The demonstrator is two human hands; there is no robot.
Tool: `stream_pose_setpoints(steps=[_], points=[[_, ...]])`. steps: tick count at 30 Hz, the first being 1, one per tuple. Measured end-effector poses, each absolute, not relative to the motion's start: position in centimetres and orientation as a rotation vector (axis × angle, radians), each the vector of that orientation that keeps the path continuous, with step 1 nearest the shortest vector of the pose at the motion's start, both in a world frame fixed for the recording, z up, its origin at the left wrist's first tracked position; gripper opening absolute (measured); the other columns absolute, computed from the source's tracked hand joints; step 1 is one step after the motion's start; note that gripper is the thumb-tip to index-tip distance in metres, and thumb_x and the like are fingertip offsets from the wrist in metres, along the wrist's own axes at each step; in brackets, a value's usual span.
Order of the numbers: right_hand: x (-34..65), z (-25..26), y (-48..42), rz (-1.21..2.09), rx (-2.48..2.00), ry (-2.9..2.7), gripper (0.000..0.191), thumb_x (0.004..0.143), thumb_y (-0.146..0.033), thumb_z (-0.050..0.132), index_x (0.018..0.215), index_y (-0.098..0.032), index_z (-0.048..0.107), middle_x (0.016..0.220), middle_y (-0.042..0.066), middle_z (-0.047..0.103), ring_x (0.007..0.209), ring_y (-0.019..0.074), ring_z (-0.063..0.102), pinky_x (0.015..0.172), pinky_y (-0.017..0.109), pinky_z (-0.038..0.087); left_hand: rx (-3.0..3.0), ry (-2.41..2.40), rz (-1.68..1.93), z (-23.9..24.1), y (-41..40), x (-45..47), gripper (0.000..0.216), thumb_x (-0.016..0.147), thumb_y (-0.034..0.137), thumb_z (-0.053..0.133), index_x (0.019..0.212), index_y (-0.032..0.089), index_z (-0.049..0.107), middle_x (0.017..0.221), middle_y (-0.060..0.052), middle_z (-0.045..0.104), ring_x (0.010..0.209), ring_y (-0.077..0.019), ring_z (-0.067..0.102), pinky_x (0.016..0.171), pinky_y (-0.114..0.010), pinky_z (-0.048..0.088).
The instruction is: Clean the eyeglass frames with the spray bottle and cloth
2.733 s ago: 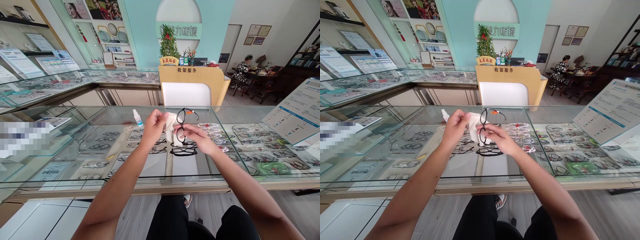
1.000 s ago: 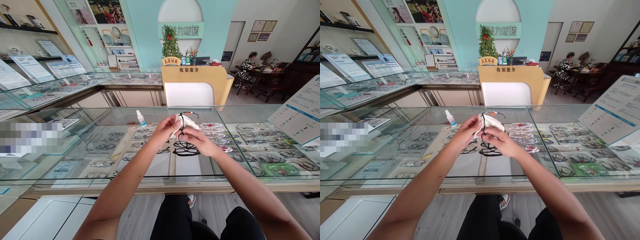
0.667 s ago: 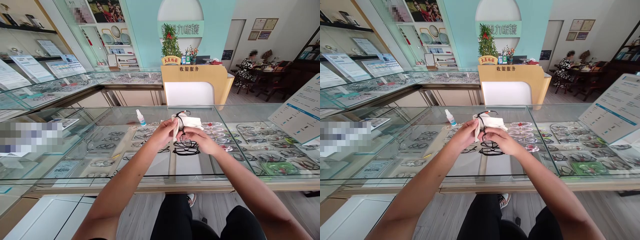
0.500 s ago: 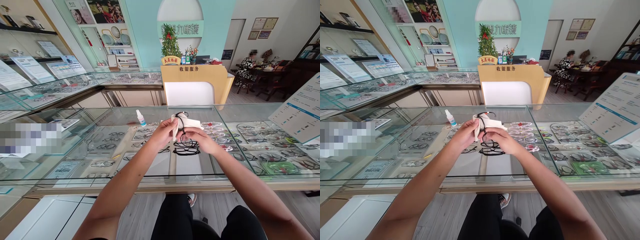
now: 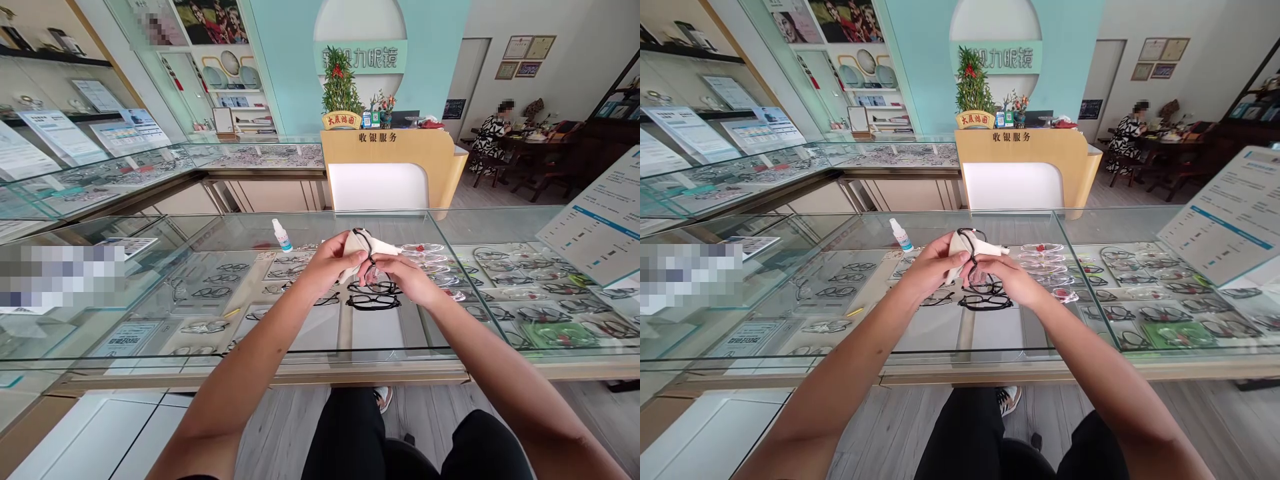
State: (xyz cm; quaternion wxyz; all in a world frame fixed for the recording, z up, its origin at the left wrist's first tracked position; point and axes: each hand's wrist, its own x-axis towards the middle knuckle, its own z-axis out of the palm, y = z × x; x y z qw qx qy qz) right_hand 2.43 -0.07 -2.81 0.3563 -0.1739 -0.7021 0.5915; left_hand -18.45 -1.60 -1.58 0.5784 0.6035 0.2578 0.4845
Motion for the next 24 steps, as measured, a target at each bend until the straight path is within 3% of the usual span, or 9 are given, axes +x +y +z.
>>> stream_pose_setpoints(steps=[3, 16, 24], points=[[2.5, -2.9, 0.1, 1.492, -0.432, -1.833, 0.029, 0.098, -0.036, 0.057, 0.093, -0.021, 0.081, 0.088, 0.004, 0.076, 0.09, 0.024, 0.061, 0.092, 0.038, 0.046, 1.404, 0.639, 1.122, -2.0, -1.5, -18.5, 0.051, 0.088, 0.052, 0.093, 0.114, 0.018, 0.065, 0.061, 0.003, 0.067, 0.06, -0.0198, 0.072, 0.066, -0.033, 0.06], [2.4, -3.7, 0.6, 1.526, -0.416, -1.812, 0.029, 0.096, -0.035, 0.056, 0.084, -0.022, 0.079, 0.086, 0.005, 0.074, 0.087, 0.0242, 0.059, 0.088, 0.038, 0.049, 1.428, 0.558, 1.133, -1.9, -1.7, -17.9, 0.042, 0.088, 0.046, 0.094, 0.097, 0.018, 0.064, 0.061, 0.001, 0.07, 0.057, -0.0192, 0.071, 0.068, -0.035, 0.062], [2.2, -3.6, 0.3, 1.491, -0.44, -1.894, 0.033, 0.097, -0.035, 0.054, 0.077, -0.022, 0.076, 0.087, 0.005, 0.075, 0.087, 0.0228, 0.062, 0.09, 0.038, 0.047, 1.471, 0.619, 1.28, -1.9, -2.5, -17.2, 0.047, 0.085, 0.054, 0.095, 0.081, 0.02, 0.063, 0.052, 0.001, 0.067, 0.047, -0.0198, 0.067, 0.053, -0.033, 0.059]])
